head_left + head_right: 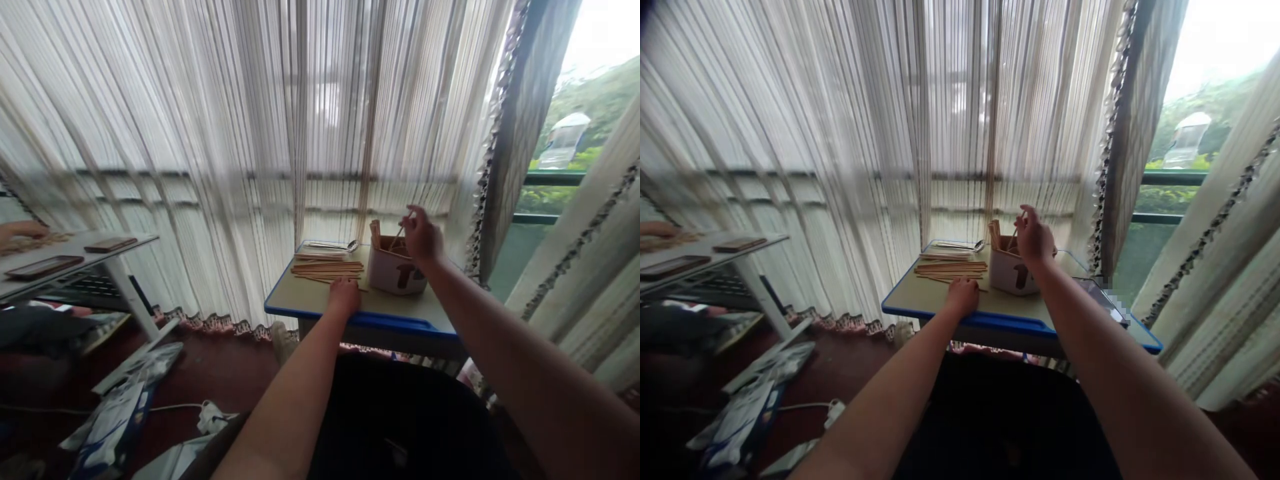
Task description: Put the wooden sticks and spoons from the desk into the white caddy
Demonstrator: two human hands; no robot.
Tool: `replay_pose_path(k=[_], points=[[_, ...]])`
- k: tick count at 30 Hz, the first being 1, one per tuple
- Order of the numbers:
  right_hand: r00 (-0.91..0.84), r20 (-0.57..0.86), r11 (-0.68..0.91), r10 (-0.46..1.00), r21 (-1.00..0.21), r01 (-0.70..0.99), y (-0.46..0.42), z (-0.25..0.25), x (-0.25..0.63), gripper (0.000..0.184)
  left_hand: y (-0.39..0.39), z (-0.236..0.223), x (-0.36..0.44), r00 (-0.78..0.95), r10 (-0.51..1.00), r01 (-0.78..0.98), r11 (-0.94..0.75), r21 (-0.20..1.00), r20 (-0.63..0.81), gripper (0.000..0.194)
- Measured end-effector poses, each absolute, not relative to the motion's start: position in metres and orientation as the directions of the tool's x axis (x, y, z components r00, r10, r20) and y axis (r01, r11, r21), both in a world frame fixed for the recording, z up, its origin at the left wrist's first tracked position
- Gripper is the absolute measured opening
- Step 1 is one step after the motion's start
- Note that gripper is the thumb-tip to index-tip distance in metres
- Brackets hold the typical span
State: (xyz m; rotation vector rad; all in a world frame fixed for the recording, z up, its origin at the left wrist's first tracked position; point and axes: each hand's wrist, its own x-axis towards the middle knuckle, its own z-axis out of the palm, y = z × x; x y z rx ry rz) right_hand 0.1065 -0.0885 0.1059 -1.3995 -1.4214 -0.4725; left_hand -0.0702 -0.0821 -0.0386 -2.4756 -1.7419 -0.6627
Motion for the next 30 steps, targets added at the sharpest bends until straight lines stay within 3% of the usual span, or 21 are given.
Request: replay_pose_path(k=[3, 5, 10, 18, 24, 27, 30], points=[[0.18, 0.719, 0.168, 0.672, -0.385, 0.908, -0.075, 0.082, 0.092, 0.032, -0.08, -0.04, -0.07, 0.279, 0.881, 0.902, -0.377, 0.21, 0.382, 0.031], [0.159, 0.686, 0.145, 0.71, -0.363, 0.92, -0.071, 0.072, 0.084, 0.035, -0.079, -0.04, -0.07, 0.276, 0.882, 0.901, -0.376, 0.217, 0.382, 0.031], [0.146, 0.712, 0.119, 0.687, -0.308, 0.944, -0.067, 0.069, 0.075, 0.046, -0.077, -0.038, -0.069, 0.219, 0.906, 0.914, -0.32, 0.25, 0.361, 0.032], [0.054, 0.794, 0.239, 0.605, -0.246, 0.939, -0.074, 0.061, 0.071, 0.071, -0.078, -0.037, -0.07, 0.215, 0.912, 0.919, -0.311, 0.244, 0.35, 0.031], [0.074, 0.893, 0.203, 0.443, -0.18, 0.962, -0.11, 0.04, 0.079, 0.056, -0.081, -0.032, -0.071, 0.275, 0.856, 0.866, -0.419, 0.275, 0.438, 0.027], [0.024, 0.852, 0.252, 0.523, -0.181, 0.951, -0.124, 0.01, 0.081, 0.043, -0.083, -0.028, -0.07, 0.273, 0.846, 0.838, -0.443, 0.319, 0.459, 0.026], [-0.024, 0.74, 0.264, 0.673, -0.209, 0.942, -0.126, -0.022, 0.082, 0.041, -0.085, -0.027, -0.068, 0.27, 0.847, 0.817, -0.453, 0.356, 0.459, 0.025]])
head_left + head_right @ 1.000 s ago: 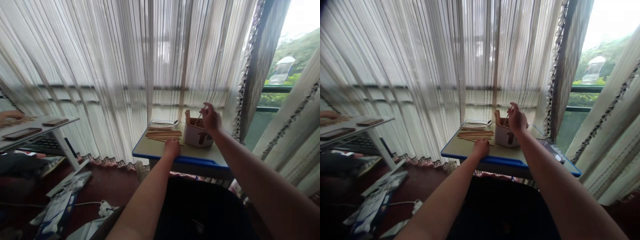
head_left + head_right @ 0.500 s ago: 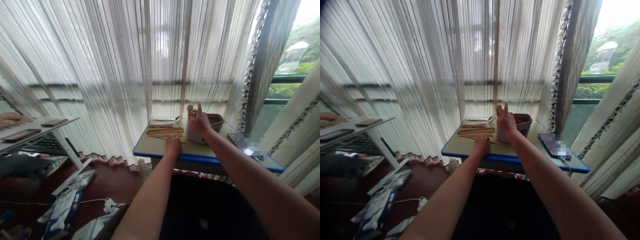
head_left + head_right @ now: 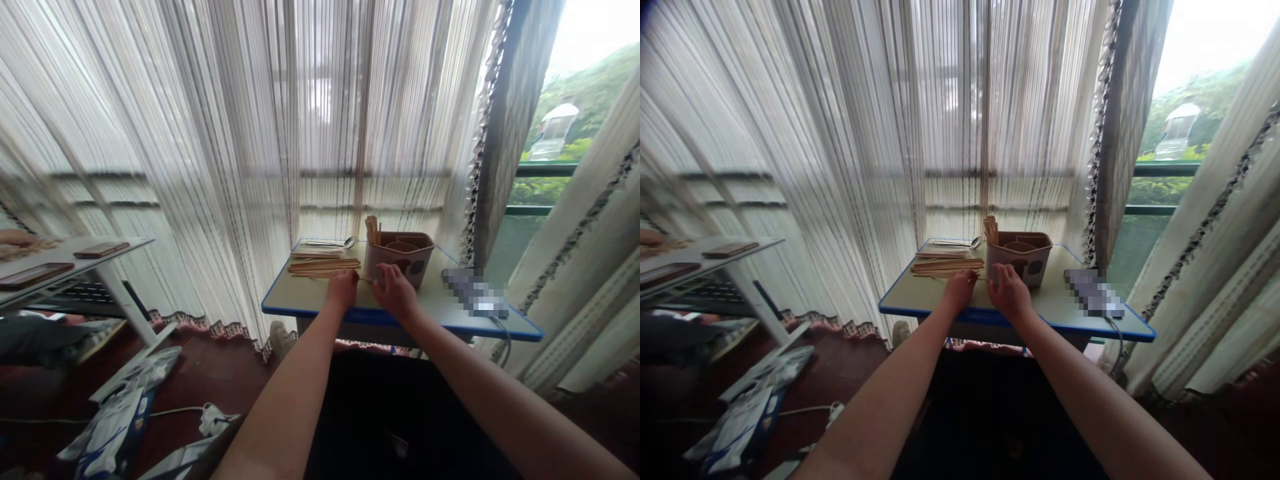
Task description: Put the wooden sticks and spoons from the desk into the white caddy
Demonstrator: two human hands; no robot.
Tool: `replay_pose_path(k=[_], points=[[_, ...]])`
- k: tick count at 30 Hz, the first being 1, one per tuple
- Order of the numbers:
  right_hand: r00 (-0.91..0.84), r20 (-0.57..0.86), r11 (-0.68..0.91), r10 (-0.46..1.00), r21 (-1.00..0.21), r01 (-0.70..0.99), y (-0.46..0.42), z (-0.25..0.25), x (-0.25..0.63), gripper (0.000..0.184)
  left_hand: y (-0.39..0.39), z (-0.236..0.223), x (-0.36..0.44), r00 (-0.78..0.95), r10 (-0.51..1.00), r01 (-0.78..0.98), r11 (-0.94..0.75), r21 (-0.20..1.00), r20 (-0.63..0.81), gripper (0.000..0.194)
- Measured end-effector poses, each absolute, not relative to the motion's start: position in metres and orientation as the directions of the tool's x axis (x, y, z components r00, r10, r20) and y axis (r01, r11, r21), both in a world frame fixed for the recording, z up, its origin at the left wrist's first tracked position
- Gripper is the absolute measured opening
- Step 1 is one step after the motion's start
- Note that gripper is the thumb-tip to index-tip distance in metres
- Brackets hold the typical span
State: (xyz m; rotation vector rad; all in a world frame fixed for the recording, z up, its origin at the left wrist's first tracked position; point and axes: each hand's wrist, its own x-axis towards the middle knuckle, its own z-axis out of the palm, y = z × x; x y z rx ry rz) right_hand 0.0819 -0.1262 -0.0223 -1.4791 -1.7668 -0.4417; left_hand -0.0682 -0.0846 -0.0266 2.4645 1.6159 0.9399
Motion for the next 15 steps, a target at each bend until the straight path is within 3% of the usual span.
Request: replay_pose_path(k=[6, 15], points=[[-0.136, 0.518, 0.312, 0.845, -0.27, 0.911, -0.107, -0.044, 0.086, 0.031, -0.082, -0.03, -0.068, 0.323, 0.802, 0.787, -0.523, 0.328, 0.503, 0.02], [-0.098, 0.637, 0.41, 0.765, -0.363, 0.837, -0.119, -0.039, 0.092, 0.03, -0.083, -0.03, -0.068, 0.341, 0.796, 0.781, -0.536, 0.321, 0.5, 0.019]])
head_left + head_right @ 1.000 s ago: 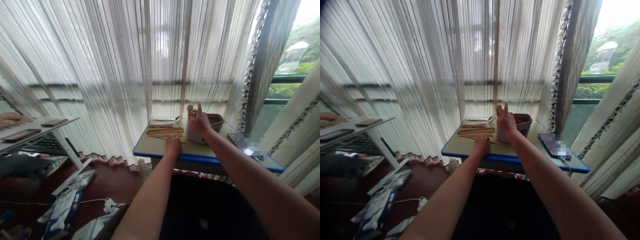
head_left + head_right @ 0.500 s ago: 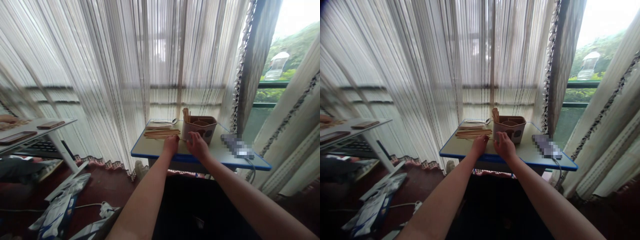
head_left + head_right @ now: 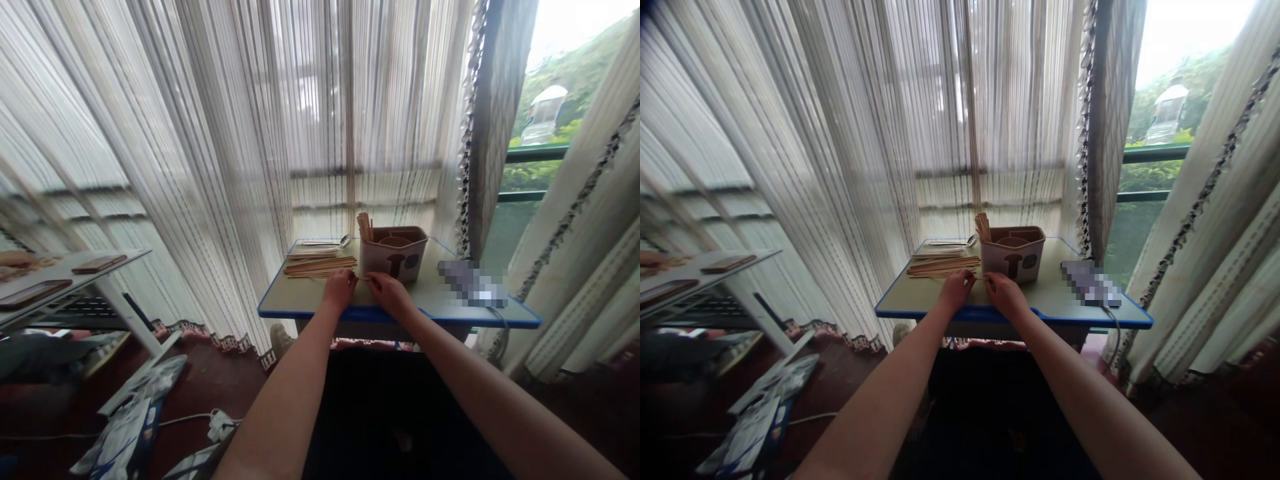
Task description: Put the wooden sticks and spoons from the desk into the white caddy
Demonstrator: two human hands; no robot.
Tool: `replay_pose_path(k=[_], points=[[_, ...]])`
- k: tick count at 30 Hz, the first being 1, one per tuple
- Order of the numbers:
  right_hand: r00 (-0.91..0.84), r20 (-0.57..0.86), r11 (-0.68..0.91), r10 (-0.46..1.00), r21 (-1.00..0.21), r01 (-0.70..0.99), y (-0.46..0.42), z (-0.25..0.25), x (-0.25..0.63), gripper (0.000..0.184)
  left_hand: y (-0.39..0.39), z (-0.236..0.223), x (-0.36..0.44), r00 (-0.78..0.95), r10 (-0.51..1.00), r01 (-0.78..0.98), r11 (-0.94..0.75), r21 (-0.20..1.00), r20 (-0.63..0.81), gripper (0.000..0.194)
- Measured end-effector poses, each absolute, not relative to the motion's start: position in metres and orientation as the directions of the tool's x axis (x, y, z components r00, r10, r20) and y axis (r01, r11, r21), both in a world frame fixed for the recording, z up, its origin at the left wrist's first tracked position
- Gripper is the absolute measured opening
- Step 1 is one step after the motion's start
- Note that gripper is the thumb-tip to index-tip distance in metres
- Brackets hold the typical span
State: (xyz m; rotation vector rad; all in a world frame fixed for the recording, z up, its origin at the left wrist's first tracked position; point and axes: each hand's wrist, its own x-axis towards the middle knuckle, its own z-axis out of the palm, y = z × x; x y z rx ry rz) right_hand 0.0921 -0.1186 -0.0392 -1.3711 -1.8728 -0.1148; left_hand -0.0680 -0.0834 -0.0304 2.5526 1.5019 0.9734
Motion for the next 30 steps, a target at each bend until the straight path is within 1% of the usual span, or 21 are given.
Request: replay_pose_path(k=[3, 6, 9, 13, 16, 18, 21, 24, 26, 28, 30], points=[[-0.089, 0.609, 0.375, 0.788, -0.36, 0.854, -0.122, -0.038, 0.092, 0.026, -0.085, -0.03, -0.067, 0.348, 0.795, 0.777, -0.541, 0.323, 0.496, 0.02], [0.001, 0.653, 0.332, 0.757, -0.387, 0.86, -0.124, -0.037, 0.093, 0.026, -0.084, -0.032, -0.067, 0.305, 0.803, 0.79, -0.514, 0.335, 0.512, 0.025], [0.183, 0.716, 0.271, 0.673, -0.469, 0.84, -0.124, -0.038, 0.097, 0.028, -0.08, -0.036, -0.066, 0.259, 0.848, 0.846, -0.43, 0.315, 0.463, 0.03], [0.34, 0.726, 0.256, 0.598, -0.575, 0.777, -0.117, -0.04, 0.104, 0.031, -0.074, -0.04, -0.065, 0.317, 0.868, 0.878, -0.421, 0.228, 0.382, 0.034], [0.481, 0.693, 0.247, 0.537, -0.674, 0.696, -0.112, -0.042, 0.111, 0.034, -0.073, -0.041, -0.063, 0.324, 0.869, 0.888, -0.416, 0.196, 0.375, 0.03], [0.533, 0.647, 0.223, 0.546, -0.725, 0.652, -0.11, -0.043, 0.115, 0.034, -0.074, -0.04, -0.062, 0.316, 0.872, 0.895, -0.405, 0.188, 0.374, 0.03], [0.477, 0.607, 0.214, 0.635, -0.732, 0.647, -0.109, -0.045, 0.116, 0.029, -0.074, -0.037, -0.063, 0.307, 0.875, 0.901, -0.394, 0.182, 0.373, 0.032], [0.339, 0.601, 0.235, 0.724, -0.677, 0.698, -0.109, -0.046, 0.112, 0.023, -0.075, -0.035, -0.063, 0.331, 0.872, 0.894, -0.412, 0.178, 0.36, 0.031], [0.277, 0.61, 0.255, 0.742, -0.64, 0.725, -0.11, -0.046, 0.108, 0.021, -0.075, -0.035, -0.064, 0.349, 0.867, 0.885, -0.43, 0.179, 0.357, 0.031], [0.308, 0.635, 0.269, 0.709, -0.646, 0.714, -0.113, -0.046, 0.107, 0.021, -0.075, -0.036, -0.065, 0.348, 0.865, 0.881, -0.434, 0.19, 0.362, 0.031], [0.424, 0.646, 0.265, 0.635, -0.697, 0.666, -0.115, -0.045, 0.109, 0.023, -0.076, -0.037, -0.065, 0.333, 0.868, 0.883, -0.424, 0.202, 0.37, 0.031]])
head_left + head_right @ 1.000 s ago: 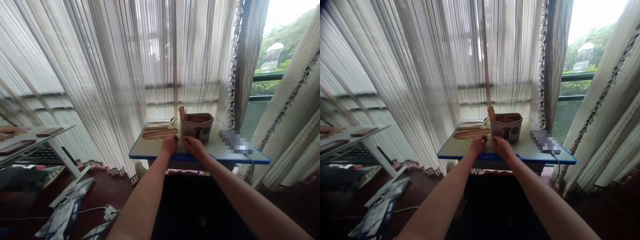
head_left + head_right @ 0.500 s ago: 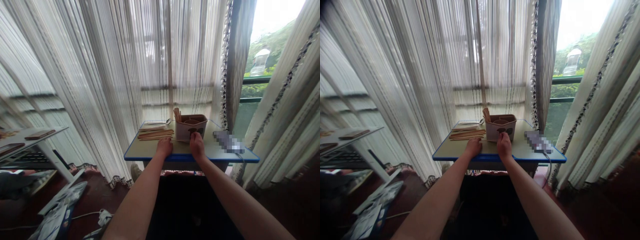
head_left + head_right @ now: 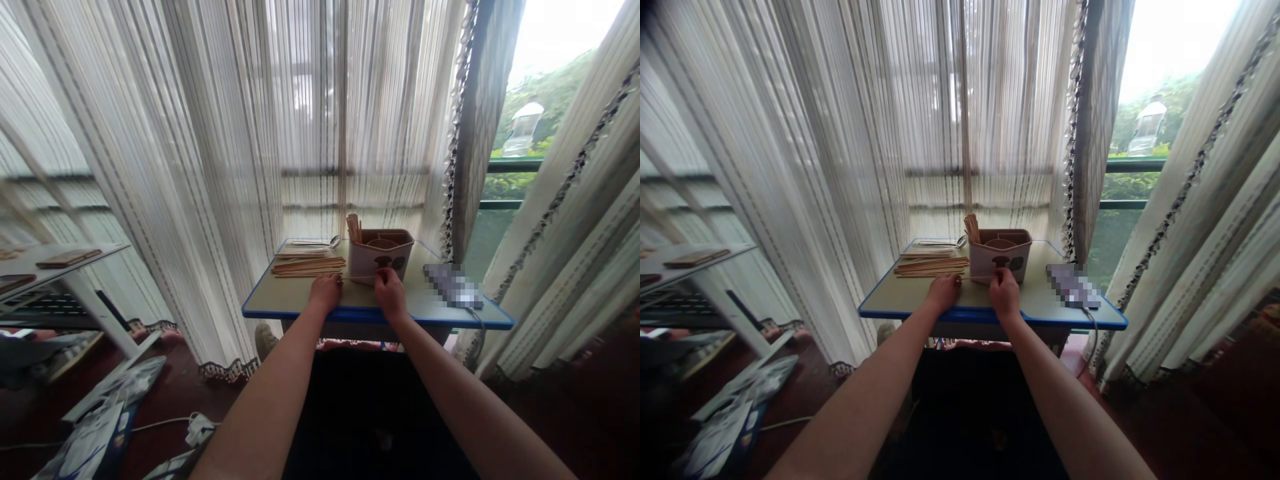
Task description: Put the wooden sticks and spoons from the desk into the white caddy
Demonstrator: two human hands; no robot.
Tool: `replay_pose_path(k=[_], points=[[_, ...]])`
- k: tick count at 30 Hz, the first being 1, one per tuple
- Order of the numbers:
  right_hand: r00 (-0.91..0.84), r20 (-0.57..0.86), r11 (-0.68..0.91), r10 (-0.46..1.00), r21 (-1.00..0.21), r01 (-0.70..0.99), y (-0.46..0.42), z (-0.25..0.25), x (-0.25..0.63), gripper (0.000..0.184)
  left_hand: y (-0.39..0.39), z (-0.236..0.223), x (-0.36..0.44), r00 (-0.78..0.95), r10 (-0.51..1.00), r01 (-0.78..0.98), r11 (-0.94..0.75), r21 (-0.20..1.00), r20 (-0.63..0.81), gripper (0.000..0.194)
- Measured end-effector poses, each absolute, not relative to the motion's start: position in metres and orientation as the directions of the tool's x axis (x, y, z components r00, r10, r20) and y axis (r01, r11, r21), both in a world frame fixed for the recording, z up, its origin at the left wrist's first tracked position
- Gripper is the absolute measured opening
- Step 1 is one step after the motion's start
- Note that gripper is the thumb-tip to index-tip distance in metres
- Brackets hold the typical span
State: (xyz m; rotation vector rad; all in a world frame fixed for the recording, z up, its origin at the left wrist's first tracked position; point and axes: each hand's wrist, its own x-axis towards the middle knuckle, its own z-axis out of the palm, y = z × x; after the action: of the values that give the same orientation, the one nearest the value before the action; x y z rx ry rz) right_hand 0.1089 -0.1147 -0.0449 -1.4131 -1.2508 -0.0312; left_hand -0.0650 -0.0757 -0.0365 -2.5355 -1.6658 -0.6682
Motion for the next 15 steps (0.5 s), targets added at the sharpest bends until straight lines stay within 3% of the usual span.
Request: replay_pose_path(k=[4, 11, 15], points=[[0.602, 0.6, 0.279, 0.528, -0.791, 0.544, -0.114, -0.045, 0.114, 0.028, -0.077, -0.036, -0.065, 0.33, 0.867, 0.892, -0.416, 0.177, 0.373, 0.036], [0.578, 0.595, 0.426, 0.558, -0.803, 0.417, -0.113, -0.041, 0.109, 0.044, -0.079, -0.036, -0.065, 0.369, 0.862, 0.886, -0.44, 0.149, 0.348, 0.038], [0.523, 0.693, 0.536, 0.496, -0.718, 0.444, -0.119, -0.006, 0.11, 0.037, -0.076, -0.039, -0.065, 0.357, 0.853, 0.88, -0.444, 0.171, 0.38, 0.034]])
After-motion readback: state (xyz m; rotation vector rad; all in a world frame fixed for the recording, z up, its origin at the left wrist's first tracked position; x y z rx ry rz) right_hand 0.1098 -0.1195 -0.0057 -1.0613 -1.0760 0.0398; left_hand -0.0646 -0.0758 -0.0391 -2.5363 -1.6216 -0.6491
